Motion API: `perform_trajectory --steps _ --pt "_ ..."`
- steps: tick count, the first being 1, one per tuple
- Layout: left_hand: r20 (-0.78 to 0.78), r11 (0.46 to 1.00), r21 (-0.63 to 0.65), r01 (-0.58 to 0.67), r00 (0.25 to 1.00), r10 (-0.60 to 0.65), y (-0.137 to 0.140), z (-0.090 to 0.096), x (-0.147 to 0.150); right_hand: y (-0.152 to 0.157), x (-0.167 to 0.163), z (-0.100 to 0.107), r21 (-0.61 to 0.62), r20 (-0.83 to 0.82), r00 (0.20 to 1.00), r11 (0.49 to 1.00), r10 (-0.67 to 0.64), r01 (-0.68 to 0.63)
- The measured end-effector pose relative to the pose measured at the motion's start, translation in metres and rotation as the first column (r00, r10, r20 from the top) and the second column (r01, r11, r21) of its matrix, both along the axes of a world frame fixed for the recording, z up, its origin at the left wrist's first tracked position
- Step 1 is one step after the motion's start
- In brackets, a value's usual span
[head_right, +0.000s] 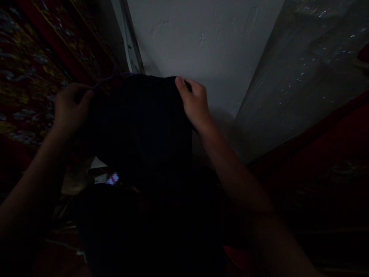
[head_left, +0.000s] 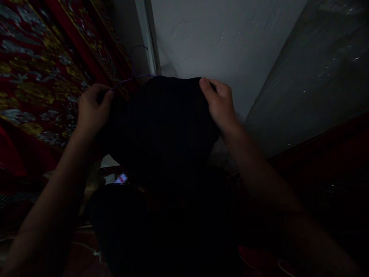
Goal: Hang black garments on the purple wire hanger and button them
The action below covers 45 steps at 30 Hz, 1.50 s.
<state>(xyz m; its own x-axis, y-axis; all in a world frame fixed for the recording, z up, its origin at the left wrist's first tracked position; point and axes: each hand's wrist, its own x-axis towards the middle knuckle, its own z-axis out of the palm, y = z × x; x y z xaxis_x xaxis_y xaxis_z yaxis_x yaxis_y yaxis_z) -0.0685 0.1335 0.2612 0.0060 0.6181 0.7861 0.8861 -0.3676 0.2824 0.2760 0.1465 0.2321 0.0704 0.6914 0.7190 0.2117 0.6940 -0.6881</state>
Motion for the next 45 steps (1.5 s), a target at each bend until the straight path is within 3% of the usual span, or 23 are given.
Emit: perform_trajectory --steps 3,6,8,11,12,13,14,17,18,20,22,25,26,28,29,31,33,35,37,39,41,43,45 --pt "-0.002 0.996 -0.062 -0.061 0.998 0.061 -0.002 -0.006 -0.011 -0.019 -0.019 0.001 -0.016 0.112 0.99 0.996 0.09 -0.089" --pt "-0.001 0.979 -0.192 -0.069 0.998 0.07 -0.006 -0.031 -0.02 -0.048 -0.031 -0.005 -0.099 0.267 0.895 0.934 0.357 -0.343" --pt "0.07 0.968 -0.248 0.04 0.997 -0.023 -0.012 -0.053 -0.02 -0.062 -0.032 -0.014 -0.293 0.361 0.685 0.774 0.633 -0.561" --pt "0.199 0.952 -0.147 0.267 0.951 -0.236 -0.025 -0.083 -0.002 -0.064 -0.028 -0.037 -0.683 0.225 0.24 0.329 0.944 -0.652" --pt "0.197 0.941 -0.091 0.327 0.932 -0.305 -0.029 -0.09 0.008 -0.06 -0.028 -0.047 -0.745 0.148 0.192 0.237 0.97 -0.623" --pt "0.186 0.924 -0.044 0.381 0.911 -0.367 -0.034 -0.094 0.02 -0.054 -0.029 -0.058 -0.765 0.11 0.226 0.228 0.968 -0.602" --pt "0.194 0.904 -0.001 0.427 0.887 -0.419 -0.037 -0.096 0.034 -0.047 -0.032 -0.07 -0.746 0.123 0.33 0.306 0.936 -0.591" --pt "0.442 0.829 0.077 0.553 0.727 -0.526 -0.043 -0.09 0.077 -0.027 -0.045 -0.098 -0.467 0.275 0.732 0.752 0.623 -0.465" --pt "0.546 0.789 0.054 0.612 0.643 -0.537 -0.043 -0.087 0.09 -0.021 -0.049 -0.104 -0.353 0.292 0.815 0.848 0.5 -0.395" --pt "0.697 0.671 -0.03 0.74 0.497 -0.517 -0.044 -0.079 0.111 -0.011 -0.05 -0.11 -0.217 0.281 0.883 0.921 0.377 -0.324" --pt "0.786 0.534 -0.092 0.84 0.39 -0.479 -0.046 -0.076 0.122 -0.006 -0.042 -0.111 -0.256 0.265 0.857 0.889 0.442 -0.38" --pt "0.865 0.391 -0.076 0.917 0.256 -0.432 -0.048 -0.078 0.115 -0.007 -0.015 -0.112 -0.53 0.162 0.742 0.692 0.65 -0.49" --pt "0.868 0.353 -0.102 0.93 0.256 -0.425 -0.048 -0.08 0.106 -0.011 -0.005 -0.114 -0.612 0.076 0.729 0.609 0.68 -0.504" --pt "0.836 0.271 -0.256 0.928 0.354 -0.419 -0.045 -0.085 0.082 -0.021 0.012 -0.118 -0.69 -0.136 0.761 0.491 0.634 -0.532" --pt "0.808 0.229 -0.358 0.905 0.424 -0.41 -0.043 -0.087 0.067 -0.027 0.018 -0.119 -0.696 -0.233 0.79 0.471 0.567 -0.543" --pt "0.801 0.193 -0.445 0.874 0.486 -0.349 -0.038 -0.088 0.038 -0.037 0.029 -0.119 -0.673 -0.354 0.846 0.519 0.4 -0.527" --pt "0.851 0.228 -0.394 0.89 0.447 -0.275 -0.037 -0.081 0.013 -0.044 0.039 -0.114 -0.625 -0.374 0.891 0.64 0.257 -0.447" --pt "0.85 0.303 -0.364 0.881 0.448 -0.279 -0.041 -0.066 -0.001 -0.047 0.048 -0.108 -0.542 -0.355 0.923 0.773 0.146 -0.331" --pt "0.706 0.424 -0.455 0.783 0.607 -0.364 -0.049 -0.044 0.0 -0.048 0.055 -0.1 -0.446 -0.346 0.937 0.871 0.045 -0.206" --pt "0.387 0.632 -0.516 0.579 0.815 -0.431 -0.056 -0.022 0.015 -0.049 0.059 -0.091 -0.364 -0.359 0.933 0.925 -0.028 -0.112" --pt "0.059 0.819 -0.403 0.408 0.905 -0.422 -0.058 -0.005 0.037 -0.05 0.059 -0.083 -0.3 -0.382 0.921 0.953 -0.07 -0.052" --pt "-0.151 0.917 -0.265 0.297 0.927 -0.344 -0.05 0.007 0.06 -0.048 0.056 -0.077 -0.248 -0.409 0.907 0.969 -0.101 -0.003" --pt "-0.257 0.958 -0.178 0.225 0.929 -0.266 -0.034 0.013 0.075 -0.043 0.051 -0.072 -0.208 -0.441 0.888 0.977 -0.13 0.04"
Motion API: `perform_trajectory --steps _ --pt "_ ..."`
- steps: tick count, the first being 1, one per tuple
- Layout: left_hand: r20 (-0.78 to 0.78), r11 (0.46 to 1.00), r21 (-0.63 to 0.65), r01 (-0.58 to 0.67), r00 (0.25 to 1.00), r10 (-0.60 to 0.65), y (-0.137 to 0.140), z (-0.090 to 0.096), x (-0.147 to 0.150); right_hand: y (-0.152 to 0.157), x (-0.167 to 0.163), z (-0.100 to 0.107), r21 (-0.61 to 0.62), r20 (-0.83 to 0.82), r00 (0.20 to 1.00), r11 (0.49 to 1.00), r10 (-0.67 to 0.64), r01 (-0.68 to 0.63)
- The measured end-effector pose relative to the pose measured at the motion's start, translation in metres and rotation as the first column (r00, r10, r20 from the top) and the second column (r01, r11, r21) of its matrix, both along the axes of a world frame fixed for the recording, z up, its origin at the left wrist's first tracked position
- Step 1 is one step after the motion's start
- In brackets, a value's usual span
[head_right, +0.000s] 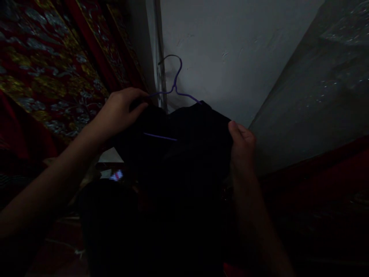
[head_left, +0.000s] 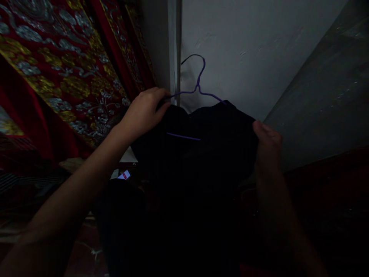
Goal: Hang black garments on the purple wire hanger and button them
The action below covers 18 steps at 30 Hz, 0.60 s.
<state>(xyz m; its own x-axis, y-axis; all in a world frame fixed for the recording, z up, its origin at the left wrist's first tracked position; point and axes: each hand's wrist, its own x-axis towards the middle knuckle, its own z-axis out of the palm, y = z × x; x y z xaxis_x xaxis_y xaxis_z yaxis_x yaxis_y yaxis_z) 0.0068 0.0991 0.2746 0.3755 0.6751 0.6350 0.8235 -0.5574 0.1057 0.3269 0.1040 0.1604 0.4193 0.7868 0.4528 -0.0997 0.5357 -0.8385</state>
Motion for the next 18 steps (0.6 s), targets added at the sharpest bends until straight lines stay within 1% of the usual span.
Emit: perform_trajectory --steps 3,6,8,10,13,16,18 --pt "-0.035 0.996 0.062 -0.062 0.997 0.065 0.03 0.004 0.004 0.018 -0.012 0.005 0.034 -0.01 1.0 0.999 -0.01 0.01" --pt "-0.023 0.991 0.066 -0.115 0.993 0.117 0.051 0.002 -0.01 0.04 -0.026 0.008 0.047 0.066 0.996 0.996 0.066 -0.069" --pt "0.008 0.988 0.067 -0.139 0.99 0.139 0.056 -0.003 -0.023 0.05 -0.033 0.01 0.047 0.111 0.987 0.991 0.12 -0.126" --pt "0.05 0.987 0.077 -0.142 0.989 0.138 0.055 -0.01 -0.034 0.051 -0.037 0.011 0.035 0.123 0.977 0.984 0.172 -0.177" --pt "0.099 0.986 0.113 -0.121 0.989 0.11 0.047 -0.025 -0.045 0.04 -0.035 0.009 -0.014 0.124 0.963 0.97 0.241 -0.241" --pt "0.132 0.982 0.151 -0.117 0.987 0.097 0.033 -0.043 -0.048 0.028 -0.031 0.003 -0.088 0.14 0.95 0.959 0.279 -0.268" --pt "0.157 0.978 0.167 -0.128 0.982 0.102 0.021 -0.053 -0.048 0.025 -0.026 -0.002 -0.131 0.136 0.949 0.955 0.284 -0.267"
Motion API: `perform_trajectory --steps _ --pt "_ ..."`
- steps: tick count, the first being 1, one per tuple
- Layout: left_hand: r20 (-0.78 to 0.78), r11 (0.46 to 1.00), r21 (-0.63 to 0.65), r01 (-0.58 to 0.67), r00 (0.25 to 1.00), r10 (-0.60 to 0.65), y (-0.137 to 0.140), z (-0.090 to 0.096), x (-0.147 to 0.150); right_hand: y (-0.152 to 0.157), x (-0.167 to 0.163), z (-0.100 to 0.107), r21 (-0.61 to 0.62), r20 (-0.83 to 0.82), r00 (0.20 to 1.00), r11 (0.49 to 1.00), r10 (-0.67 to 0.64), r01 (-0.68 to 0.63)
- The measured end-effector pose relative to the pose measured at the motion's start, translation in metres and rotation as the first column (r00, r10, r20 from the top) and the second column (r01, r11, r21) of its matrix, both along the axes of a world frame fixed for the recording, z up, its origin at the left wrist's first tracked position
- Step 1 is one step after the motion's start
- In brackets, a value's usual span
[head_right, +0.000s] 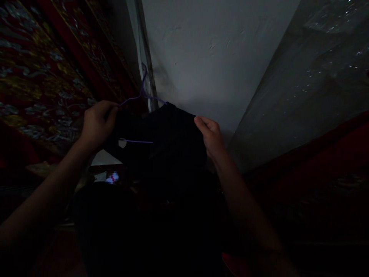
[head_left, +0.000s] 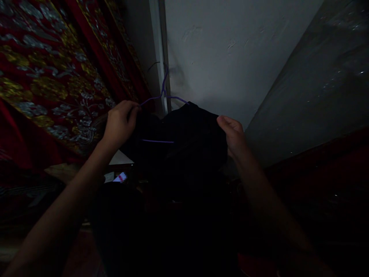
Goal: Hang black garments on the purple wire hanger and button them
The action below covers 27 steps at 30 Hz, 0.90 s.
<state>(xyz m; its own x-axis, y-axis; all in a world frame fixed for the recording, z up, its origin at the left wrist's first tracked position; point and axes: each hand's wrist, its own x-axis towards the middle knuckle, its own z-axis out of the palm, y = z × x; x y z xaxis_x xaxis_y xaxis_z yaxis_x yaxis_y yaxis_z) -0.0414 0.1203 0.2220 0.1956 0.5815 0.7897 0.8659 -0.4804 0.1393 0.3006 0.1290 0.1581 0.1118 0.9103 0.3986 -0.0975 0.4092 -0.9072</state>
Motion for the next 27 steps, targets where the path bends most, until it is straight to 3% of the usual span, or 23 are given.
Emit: perform_trajectory --steps 2,4,5,8,9,10,11,12,13,14,15,16,19,21,24,27 --pt "0.025 1.0 0.009 -0.011 1.0 0.01 -0.01 -0.005 0.001 -0.002 0.004 -0.006 -0.001 -0.007 0.998 0.998 -0.064 0.064" --pt "0.036 1.0 0.014 -0.018 0.999 0.018 -0.015 -0.007 0.003 -0.009 0.005 -0.015 0.079 -0.017 0.968 0.965 -0.25 0.25" --pt "0.037 1.0 0.017 -0.018 0.999 0.017 -0.015 -0.008 0.004 -0.016 0.003 -0.021 0.138 -0.03 0.922 0.912 -0.385 0.386" --pt "0.03 1.0 0.015 0.003 1.0 -0.003 -0.012 -0.008 0.008 -0.047 -0.018 -0.052 0.224 -0.115 0.702 0.67 -0.703 0.708" --pt "0.031 1.0 0.009 0.013 0.999 -0.014 -0.01 -0.009 0.01 -0.058 -0.03 -0.067 0.189 -0.123 0.704 0.68 -0.699 0.708" --pt "0.035 1.0 0.001 0.021 0.999 -0.021 -0.009 -0.009 0.011 -0.067 -0.044 -0.081 0.132 -0.094 0.78 0.769 -0.619 0.626" --pt "0.039 1.0 -0.007 0.024 0.999 -0.024 -0.009 -0.01 0.012 -0.074 -0.061 -0.096 0.039 -0.022 0.894 0.893 -0.447 0.448" --pt "0.044 1.0 -0.012 0.023 0.999 -0.023 -0.009 -0.011 0.014 -0.078 -0.078 -0.109 -0.078 0.054 0.982 0.98 -0.18 0.184" --pt "0.048 1.0 -0.015 0.02 0.999 -0.019 -0.009 -0.011 0.015 -0.08 -0.094 -0.119 -0.216 0.106 0.989 0.973 0.102 -0.077" --pt "0.051 1.0 -0.018 0.017 0.999 -0.016 -0.01 -0.012 0.016 -0.078 -0.11 -0.125 -0.329 0.12 0.953 0.917 0.277 -0.225" --pt "0.051 1.0 -0.021 0.017 0.999 -0.015 -0.012 -0.012 0.017 -0.074 -0.123 -0.128 -0.408 0.134 0.922 0.868 0.363 -0.282" --pt "0.046 0.999 -0.026 0.019 0.999 -0.017 -0.013 -0.011 0.017 -0.068 -0.134 -0.128 -0.457 0.159 0.912 0.847 0.377 -0.271" --pt "0.024 0.998 -0.044 0.043 0.999 -0.041 -0.016 -0.009 0.016 -0.044 -0.147 -0.117 -0.465 0.292 0.934 0.884 0.205 -0.049" --pt "0.015 0.997 -0.047 0.064 0.998 -0.063 -0.016 -0.008 0.013 -0.029 -0.144 -0.115 -0.475 0.34 0.933 0.878 0.121 0.059" --pt "0.025 0.996 -0.047 0.076 0.997 -0.075 -0.013 -0.01 0.01 -0.023 -0.137 -0.13 -0.536 0.321 0.944 0.836 0.07 0.12" --pt "0.036 0.997 -0.066 0.049 0.998 -0.047 -0.005 -0.016 0.01 -0.041 -0.136 -0.154 -0.57 0.252 0.964 0.818 0.082 0.079"
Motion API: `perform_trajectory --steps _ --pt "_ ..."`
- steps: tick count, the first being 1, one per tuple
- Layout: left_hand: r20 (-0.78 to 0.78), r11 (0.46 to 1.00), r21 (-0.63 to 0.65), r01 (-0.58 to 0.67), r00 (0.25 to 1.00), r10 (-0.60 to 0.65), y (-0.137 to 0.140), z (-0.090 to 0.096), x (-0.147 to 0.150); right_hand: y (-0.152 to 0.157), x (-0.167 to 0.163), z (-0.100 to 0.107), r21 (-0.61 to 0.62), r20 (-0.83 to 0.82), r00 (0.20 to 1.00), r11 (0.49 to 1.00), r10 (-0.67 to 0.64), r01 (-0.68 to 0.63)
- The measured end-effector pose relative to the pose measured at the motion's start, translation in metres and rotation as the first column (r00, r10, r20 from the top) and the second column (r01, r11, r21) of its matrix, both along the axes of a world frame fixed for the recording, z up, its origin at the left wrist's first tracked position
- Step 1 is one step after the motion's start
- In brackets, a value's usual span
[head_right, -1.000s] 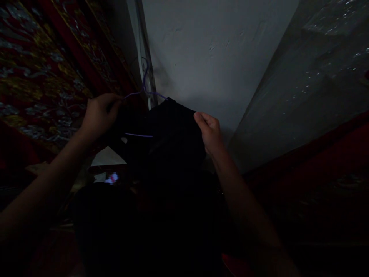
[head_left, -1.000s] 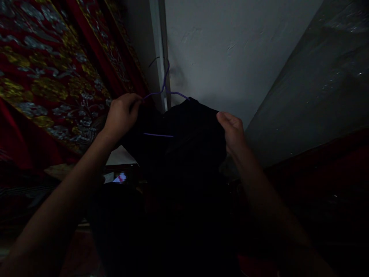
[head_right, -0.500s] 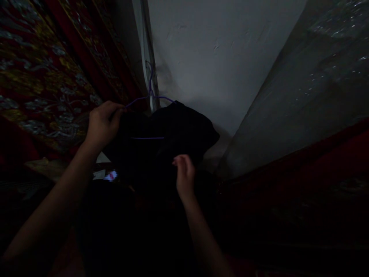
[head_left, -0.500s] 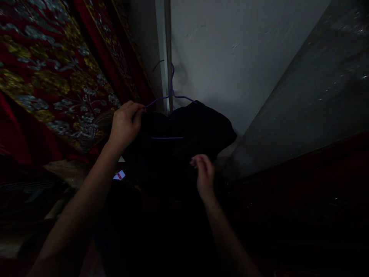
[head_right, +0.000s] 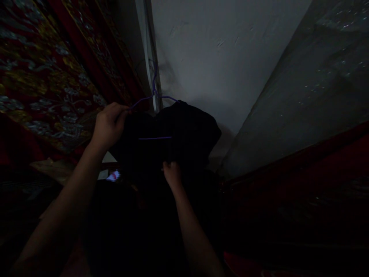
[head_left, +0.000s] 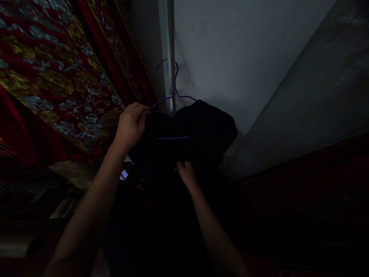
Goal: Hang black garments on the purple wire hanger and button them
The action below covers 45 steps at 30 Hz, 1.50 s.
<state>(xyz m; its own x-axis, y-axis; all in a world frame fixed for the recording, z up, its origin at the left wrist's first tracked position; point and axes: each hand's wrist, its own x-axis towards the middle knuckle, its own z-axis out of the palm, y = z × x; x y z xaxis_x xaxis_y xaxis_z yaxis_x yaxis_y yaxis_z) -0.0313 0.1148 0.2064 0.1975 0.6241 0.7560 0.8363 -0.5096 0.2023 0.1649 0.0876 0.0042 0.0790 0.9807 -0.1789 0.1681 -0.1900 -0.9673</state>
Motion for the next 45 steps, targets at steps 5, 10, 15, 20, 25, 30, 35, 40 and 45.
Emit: perform_trajectory --steps 5,10,15,20,25,30,35,40,45 --pt "0.103 0.986 0.099 -0.136 0.987 0.126 -0.012 -0.031 0.016 -0.04 -0.005 -0.013 -0.033 -0.15 0.983 0.993 0.107 -0.113" --pt "0.495 0.973 0.027 -0.227 0.849 0.185 -0.071 -0.135 0.055 -0.041 0.001 -0.01 -0.023 -0.239 0.962 0.989 0.133 -0.143" --pt "0.71 0.933 -0.352 0.074 0.671 0.215 -0.103 -0.233 0.091 -0.042 0.004 -0.016 0.118 -0.244 0.961 0.988 0.127 -0.1" --pt "0.7 0.853 -0.468 0.231 0.687 0.198 -0.097 -0.235 0.098 -0.047 0.001 -0.008 0.187 -0.296 0.942 0.977 0.158 -0.105" --pt "0.697 0.861 -0.461 0.214 0.687 0.203 -0.101 -0.229 0.094 -0.054 0.002 -0.003 0.174 -0.412 0.889 0.975 0.199 -0.138" --pt "0.628 0.867 -0.459 0.194 0.762 0.161 -0.104 -0.236 0.1 -0.036 0.01 0.027 0.132 -0.487 0.86 0.987 0.149 -0.096" --pt "0.571 0.845 -0.489 0.217 0.812 0.122 -0.102 -0.246 0.115 0.028 0.017 0.124 0.232 -0.497 0.859 0.973 0.122 -0.004" --pt "0.525 0.822 -0.501 0.27 0.85 0.041 -0.078 -0.236 0.103 0.052 0.019 0.191 0.402 -0.393 0.891 0.914 0.228 -0.056" --pt "0.533 0.897 -0.292 0.331 0.835 -0.135 -0.044 -0.142 0.075 0.027 0.012 0.179 0.493 -0.259 0.905 0.852 0.337 -0.177"
